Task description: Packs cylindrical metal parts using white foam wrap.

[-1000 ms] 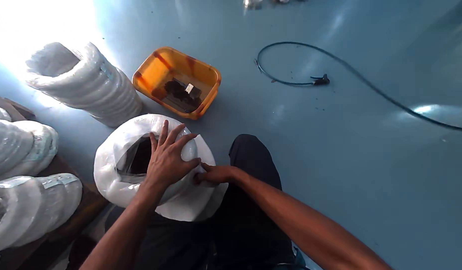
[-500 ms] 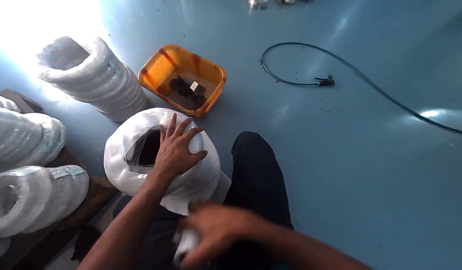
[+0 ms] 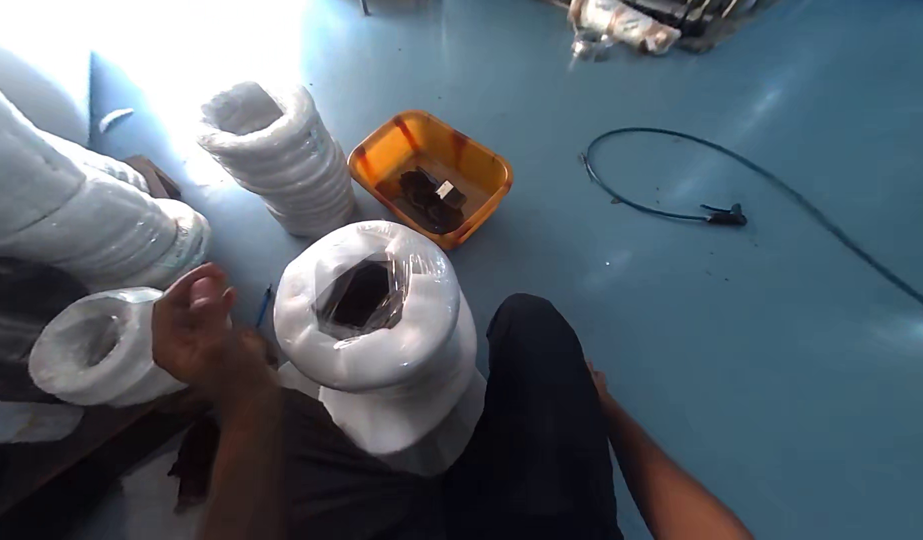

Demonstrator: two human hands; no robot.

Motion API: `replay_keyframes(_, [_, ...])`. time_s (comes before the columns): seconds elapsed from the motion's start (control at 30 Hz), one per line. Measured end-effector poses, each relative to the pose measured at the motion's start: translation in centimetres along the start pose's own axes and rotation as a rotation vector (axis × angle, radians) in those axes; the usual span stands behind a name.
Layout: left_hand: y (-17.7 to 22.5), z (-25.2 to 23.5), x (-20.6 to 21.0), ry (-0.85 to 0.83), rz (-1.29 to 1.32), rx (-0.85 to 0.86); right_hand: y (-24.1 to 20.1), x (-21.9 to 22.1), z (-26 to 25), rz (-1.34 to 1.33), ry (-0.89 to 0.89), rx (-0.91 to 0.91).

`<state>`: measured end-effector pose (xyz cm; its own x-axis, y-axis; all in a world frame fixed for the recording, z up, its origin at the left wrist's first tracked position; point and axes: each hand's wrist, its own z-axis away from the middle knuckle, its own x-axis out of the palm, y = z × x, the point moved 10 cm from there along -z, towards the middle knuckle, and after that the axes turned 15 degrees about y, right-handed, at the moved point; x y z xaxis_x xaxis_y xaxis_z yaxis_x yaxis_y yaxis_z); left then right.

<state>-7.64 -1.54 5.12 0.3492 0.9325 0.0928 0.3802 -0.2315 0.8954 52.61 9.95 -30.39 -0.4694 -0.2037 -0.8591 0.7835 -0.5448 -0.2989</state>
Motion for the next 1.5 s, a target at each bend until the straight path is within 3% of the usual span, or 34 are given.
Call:
replay_keyframes(0.07, [-8.7, -1.4, -4.4, 0.156, 0.084, -0.458, -3.0, -3.6, -0.3, -0.194, 0.013, -0.036])
replay_keyframes(0.13, [-15.4, -1.3, -6.5, 0.188, 0.173, -0.794, -8.5, -12.2, -0.7, -0.564, 0.207, -0.137])
replay_keyframes(0.23, [-21.1, -0.1, -7.5, 0.201, 0.230, -0.877, -17.4, -23.2, 2.7, -1.224, 0.308, -0.283])
replay_keyframes(0.3, [-21.6, 2.5, -6.4, 0.304, 0.121, -0.850, -23.1, -22.6, 4.7, -1.425, 0.271, -0.264])
replay_keyframes(0.37, [-18.8, 8.2, -3.7, 0.246, 0.051, -1.099, -27.3, -13.6, 8.2, -1.328, 0.157, -0.178])
replay_keyframes(0.4, [-19.4, 10.8, -2.8, 0.149, 0.058, -1.022, -28.5, -7.9, 11.3, -1.206, 0.065, -0.172])
replay_keyframes(0.47, [-19.9, 12.4, -1.7, 0.068, 0.138, -0.883, -30.4, -0.7, 15.7, -1.097, -0.053, -0.114])
replay_keyframes(0.57, [-20.2, 12.2, -1.7, 0.062, 0.109, -0.994, -31.4, 2.2, 15.8, -1.077, -0.179, -0.151])
replay_keyframes(0.67, [-19.9, 11.4, -0.5, -0.018, 0.064, -0.977, -31.5, 0.9, 14.5, -1.055, -0.302, -0.177])
replay_keyframes(0.77, [-17.7, 5.8, -0.6, -0.068, 0.005, -0.846, -32.8, -4.0, 10.8, -1.176, -0.386, -0.266])
replay_keyframes(0.87, [-18.3, 0.3, -1.6, -0.039, 0.159, -0.707, -33.3, -10.7, 8.5, -1.280, -0.103, -0.327])
replay_keyframes(0.93, [-15.2, 1.4, 1.4, -0.160, 0.113, -0.655, -36.4, -9.2, 12.4, -1.039, -0.129, -0.515])
replay_keyframes(1.0, [-13.4, 3.4, 3.5, -0.220, 0.112, -0.785, -38.7, -7.0, 16.1, -0.809, -0.190, -0.549])
replay_keyframes(1.1, [-13.1, 3.5, 4.2, -0.374, 0.075, -0.885, -40.1, -6.8, 17.0, -0.596, -0.267, -0.624])
replay_keyframes(1.23, [-12.3, 2.0, 6.6, -0.652, -0.180, -0.839, -40.9, -8.2, 17.8, -0.346, -0.262, -0.611])
replay_keyframes(1.37, [-12.6, 1.5, 7.3, -0.654, -0.250, -0.800, -41.2, -8.9, 19.4, -0.190, -0.011, -0.634])
replay_keyframes(1.5, [-10.8, 2.3, 6.2, -0.614, -0.350, -0.783, -39.4, -9.8, 20.6, -0.163, 0.115, -0.621])
